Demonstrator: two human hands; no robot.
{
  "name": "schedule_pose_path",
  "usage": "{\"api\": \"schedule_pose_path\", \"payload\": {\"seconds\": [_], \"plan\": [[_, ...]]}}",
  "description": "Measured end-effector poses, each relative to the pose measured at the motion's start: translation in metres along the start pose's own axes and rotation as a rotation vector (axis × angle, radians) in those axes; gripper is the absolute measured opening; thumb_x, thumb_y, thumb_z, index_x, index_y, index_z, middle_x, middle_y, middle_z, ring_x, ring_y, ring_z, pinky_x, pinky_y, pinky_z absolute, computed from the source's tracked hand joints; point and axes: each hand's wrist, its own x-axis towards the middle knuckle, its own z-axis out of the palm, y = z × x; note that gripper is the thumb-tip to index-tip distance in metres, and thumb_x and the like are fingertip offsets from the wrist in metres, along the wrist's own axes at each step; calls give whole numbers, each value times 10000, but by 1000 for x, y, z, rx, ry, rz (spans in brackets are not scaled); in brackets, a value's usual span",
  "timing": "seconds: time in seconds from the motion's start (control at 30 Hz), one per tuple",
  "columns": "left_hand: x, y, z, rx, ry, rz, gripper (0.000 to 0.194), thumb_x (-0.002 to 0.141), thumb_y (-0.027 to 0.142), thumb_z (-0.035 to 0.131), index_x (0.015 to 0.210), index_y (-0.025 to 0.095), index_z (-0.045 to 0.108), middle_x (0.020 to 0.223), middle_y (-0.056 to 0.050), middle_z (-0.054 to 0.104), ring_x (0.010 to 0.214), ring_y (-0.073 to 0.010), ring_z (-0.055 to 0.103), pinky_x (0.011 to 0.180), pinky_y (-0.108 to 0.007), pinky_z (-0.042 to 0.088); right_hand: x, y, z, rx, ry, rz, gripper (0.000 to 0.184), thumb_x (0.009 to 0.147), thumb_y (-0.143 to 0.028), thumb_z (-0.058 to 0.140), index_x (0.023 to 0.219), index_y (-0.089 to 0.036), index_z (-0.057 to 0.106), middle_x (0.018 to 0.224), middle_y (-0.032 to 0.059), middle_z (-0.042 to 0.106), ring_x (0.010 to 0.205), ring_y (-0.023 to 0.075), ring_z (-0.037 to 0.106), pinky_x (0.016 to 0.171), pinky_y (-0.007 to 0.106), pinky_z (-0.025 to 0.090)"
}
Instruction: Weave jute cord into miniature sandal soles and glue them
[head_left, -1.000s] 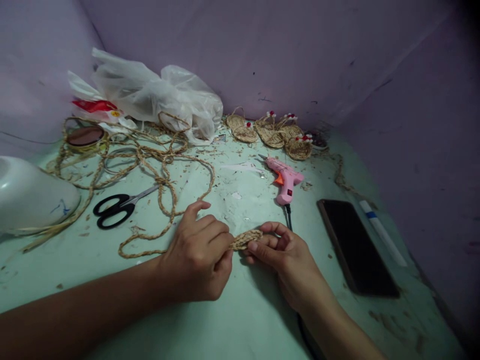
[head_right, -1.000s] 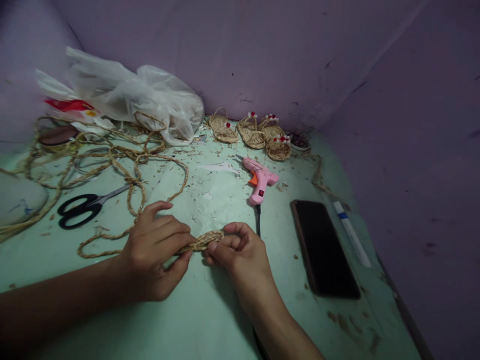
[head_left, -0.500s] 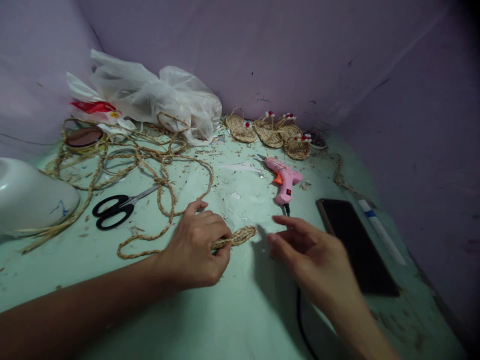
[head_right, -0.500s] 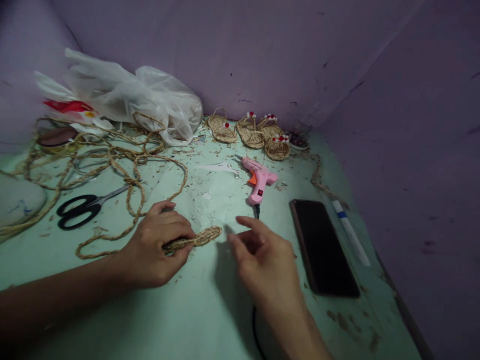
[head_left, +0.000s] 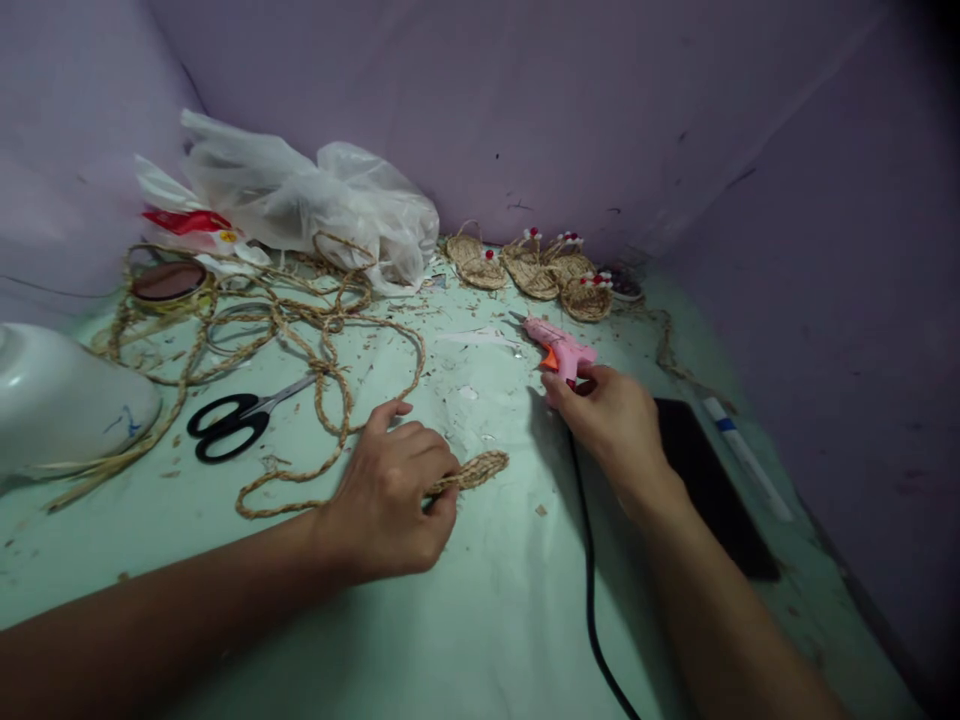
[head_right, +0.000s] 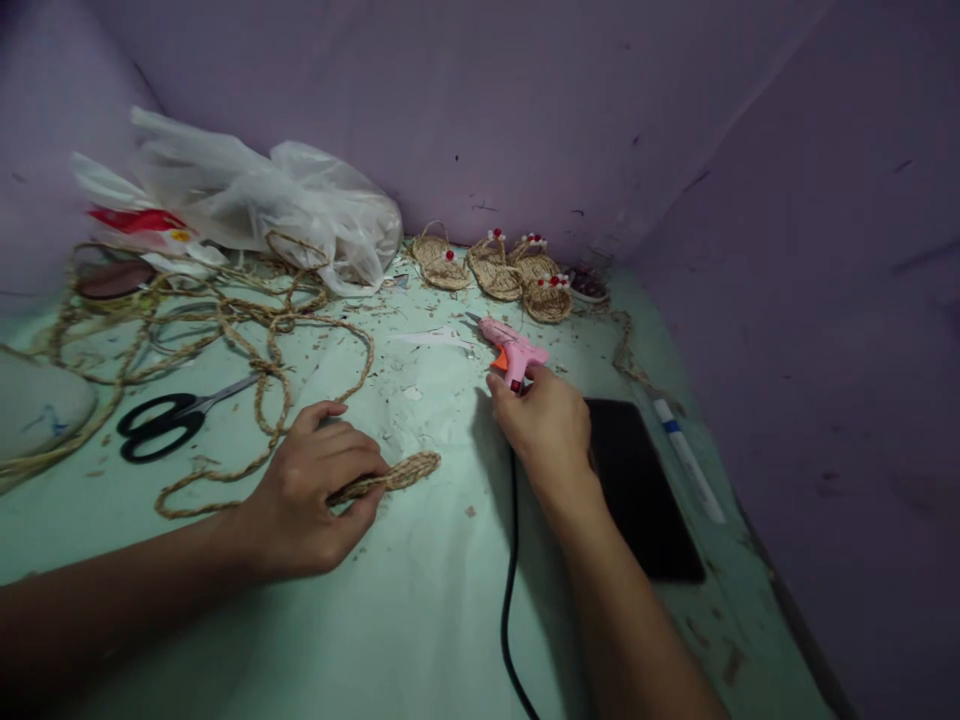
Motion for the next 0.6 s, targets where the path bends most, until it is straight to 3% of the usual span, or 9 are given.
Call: {"api": "schedule_pose_path", "payload": {"seconds": [0.13, 0.23, 0.4, 0.5, 0.6], "plan": [[0, 0, -3, 33, 4, -8, 98, 691, 126, 549, 699, 140, 646, 648, -34, 638, 638, -162, 586, 920, -475, 346, 21, -3, -1, 159, -90, 88, 125, 595, -293, 650, 562, -173, 648, 422, 26, 552, 494, 223, 558, 499, 318, 378], [0, -2, -5, 46, 8, -16, 116, 701, 128, 540, 704, 146, 655, 642, -34, 638, 638, -163, 584, 909, -472, 353, 26, -2, -5, 365, -160, 169, 202, 603, -272, 626, 442, -204, 525, 374, -10, 481, 386, 147, 464, 436, 300, 418], [0, -6, -5, 57, 26, -40, 119, 705, 132, 541, 699, 136, 660, 649, -41, 637, 650, -168, 588, 913, -472, 354, -9, 4, -25, 681, -230, 216, 99, 584, -238, 629, 559, -186, 548, 498, 0, 552, 436, 122, 507, 430, 262, 491], [-2, -6, -5, 62, -6, -51, 120, 707, 139, 540, 681, 135, 657, 641, -42, 627, 647, -169, 583, 920, -475, 350, -39, 14, -28, 820, -238, 174, 242, 583, -326, 717, 749, -178, 621, 655, 36, 643, 531, 158, 577, 408, 248, 462], [-5, -3, -7, 61, -84, -62, 146, 719, 223, 574, 779, 126, 666, 717, -66, 643, 719, -203, 593, 921, -487, 348, -55, 27, -22, 775, -268, 124, 276, 608, -394, 741, 756, -182, 642, 642, 37, 648, 543, 179, 588, 445, 272, 461]]}}
